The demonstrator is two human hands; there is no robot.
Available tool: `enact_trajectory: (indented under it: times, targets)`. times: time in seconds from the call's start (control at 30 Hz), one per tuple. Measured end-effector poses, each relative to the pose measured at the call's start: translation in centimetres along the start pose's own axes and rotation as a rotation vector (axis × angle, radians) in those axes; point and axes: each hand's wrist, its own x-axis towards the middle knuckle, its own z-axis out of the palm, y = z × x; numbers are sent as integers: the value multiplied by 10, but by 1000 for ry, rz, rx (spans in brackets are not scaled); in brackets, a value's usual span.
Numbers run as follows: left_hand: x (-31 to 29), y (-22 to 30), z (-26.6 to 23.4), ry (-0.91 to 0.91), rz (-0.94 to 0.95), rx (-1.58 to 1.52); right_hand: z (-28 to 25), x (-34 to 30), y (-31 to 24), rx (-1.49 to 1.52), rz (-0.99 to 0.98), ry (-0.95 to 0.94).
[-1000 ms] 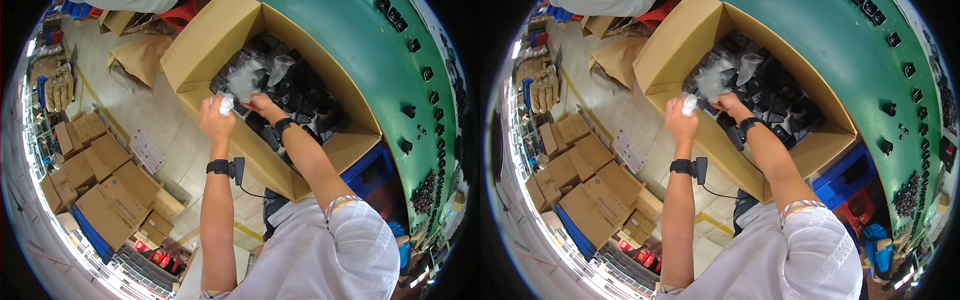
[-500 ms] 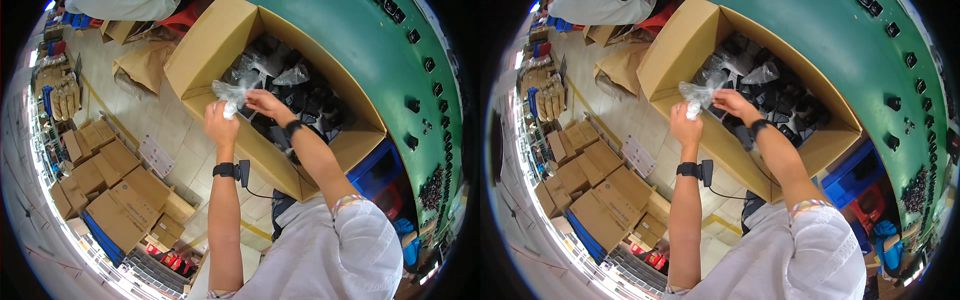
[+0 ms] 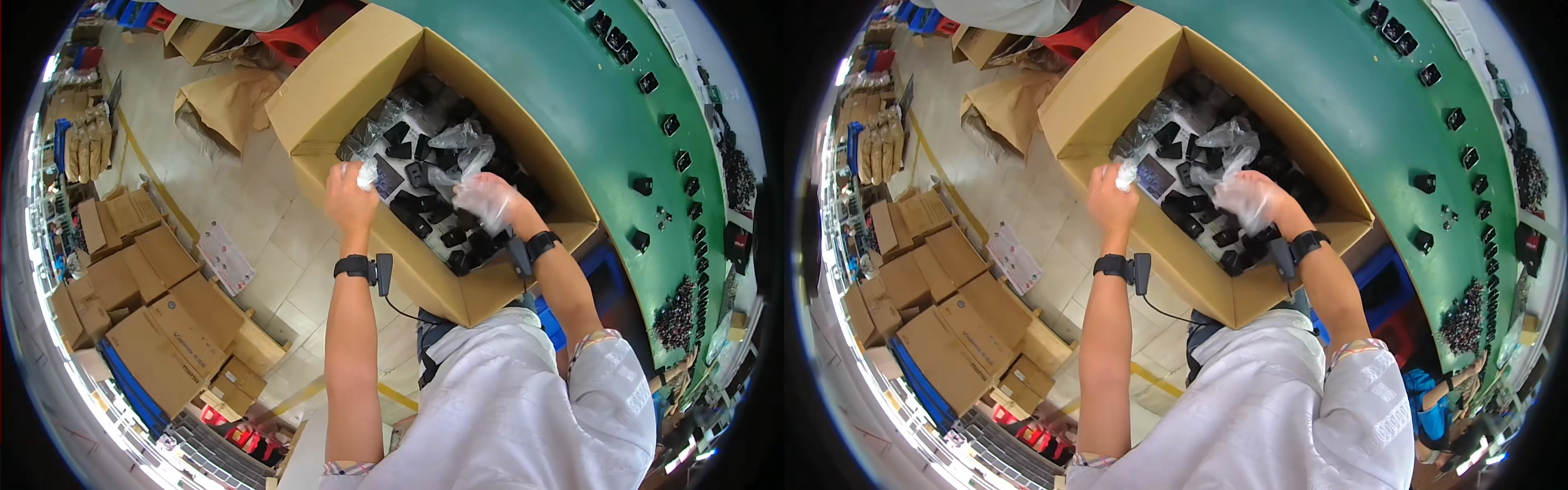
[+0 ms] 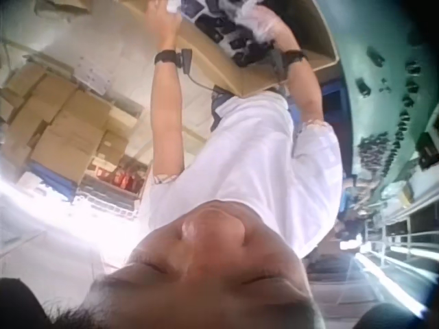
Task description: Assembling electronics components at a factory workstation and packing finished products into a cardboard box.
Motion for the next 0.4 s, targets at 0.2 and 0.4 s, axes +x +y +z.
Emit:
enact_trajectory:
  times: [0.2, 0.4]
  targets:
    - [-1, -5, 1, 3, -26, 17, 4, -5, -30, -334, -114, -96]
    - [2, 0, 7, -14, 21, 7, -22, 50, -40, -1948, -740, 424]
